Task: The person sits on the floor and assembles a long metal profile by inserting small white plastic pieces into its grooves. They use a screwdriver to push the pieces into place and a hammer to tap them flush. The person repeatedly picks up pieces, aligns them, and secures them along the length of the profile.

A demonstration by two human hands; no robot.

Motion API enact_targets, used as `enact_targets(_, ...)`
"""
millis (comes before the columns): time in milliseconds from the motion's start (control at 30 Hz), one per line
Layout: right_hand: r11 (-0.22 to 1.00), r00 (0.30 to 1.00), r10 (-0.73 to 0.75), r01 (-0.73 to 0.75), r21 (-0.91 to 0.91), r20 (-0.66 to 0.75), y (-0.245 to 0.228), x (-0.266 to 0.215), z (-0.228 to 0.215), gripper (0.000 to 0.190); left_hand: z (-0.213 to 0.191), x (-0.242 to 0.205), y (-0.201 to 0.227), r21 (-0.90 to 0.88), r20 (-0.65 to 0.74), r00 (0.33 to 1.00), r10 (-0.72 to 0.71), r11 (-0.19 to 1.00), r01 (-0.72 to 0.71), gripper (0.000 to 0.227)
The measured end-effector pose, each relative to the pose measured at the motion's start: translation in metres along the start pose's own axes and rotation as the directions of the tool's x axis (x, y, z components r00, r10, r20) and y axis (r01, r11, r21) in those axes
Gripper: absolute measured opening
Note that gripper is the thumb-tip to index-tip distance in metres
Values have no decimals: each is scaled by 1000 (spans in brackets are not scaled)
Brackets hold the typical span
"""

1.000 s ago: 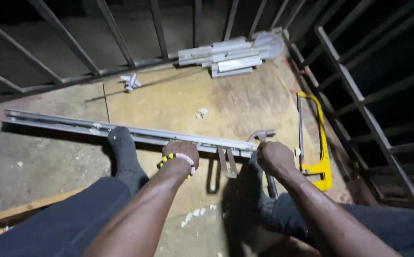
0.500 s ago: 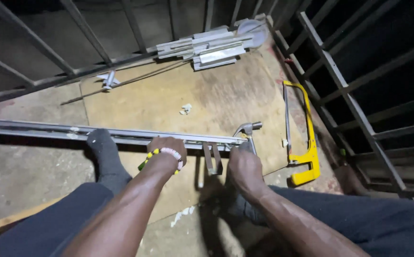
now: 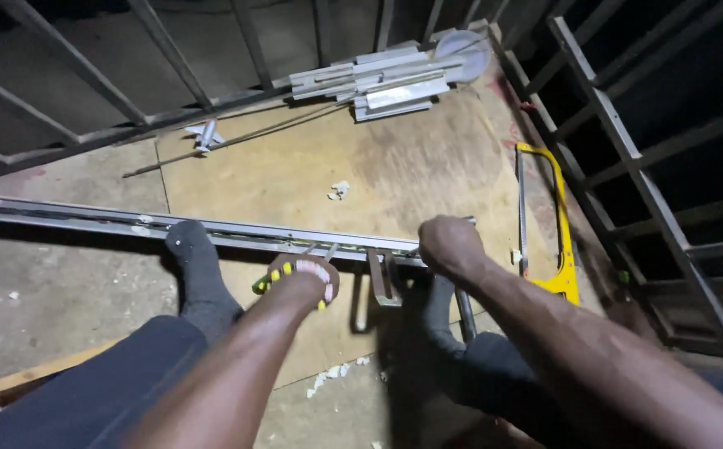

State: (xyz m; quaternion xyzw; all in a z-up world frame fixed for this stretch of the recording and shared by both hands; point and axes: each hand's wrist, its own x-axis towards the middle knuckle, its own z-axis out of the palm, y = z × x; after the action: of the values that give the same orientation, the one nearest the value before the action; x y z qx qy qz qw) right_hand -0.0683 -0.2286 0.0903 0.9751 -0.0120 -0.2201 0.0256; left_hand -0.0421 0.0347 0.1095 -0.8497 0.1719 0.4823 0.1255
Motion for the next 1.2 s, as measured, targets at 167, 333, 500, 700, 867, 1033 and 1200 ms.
enact_targets(167,999,988,-10,3,46,155,25,8,-25,24,21,-30,28,-357,-9,984,-178,920,163,47)
enact_targets(333,999,956,-41,29,46,291,29,42,-24,29,49,-31,30,-369,-149,962,-231,915,163,47)
enact_targets(500,999,958,-48,42,26,282,31,48,-37,28,70,-25,38,-319,-310,912,-270,933,167,35)
enact_targets(700,999,962,-47,41,25,271,33,51,-33,29,82,-16,35,-328,-424,873,-240,939,99,32)
enact_targets(867,1000,961,8,-11,8,276,26,37,-26,31,62,12,17,-8,-678,735,-19,1000,18,24)
enact_targets(1033,999,902,20,-29,14,432,10,2,-1,45,31,5,-2,158,-845,513,150,987,-29,28)
enact_targets(1200,975,938,104,-162,152,332,24,6,30,44,-26,-6,-21,213,-626,748,219,971,-106,32)
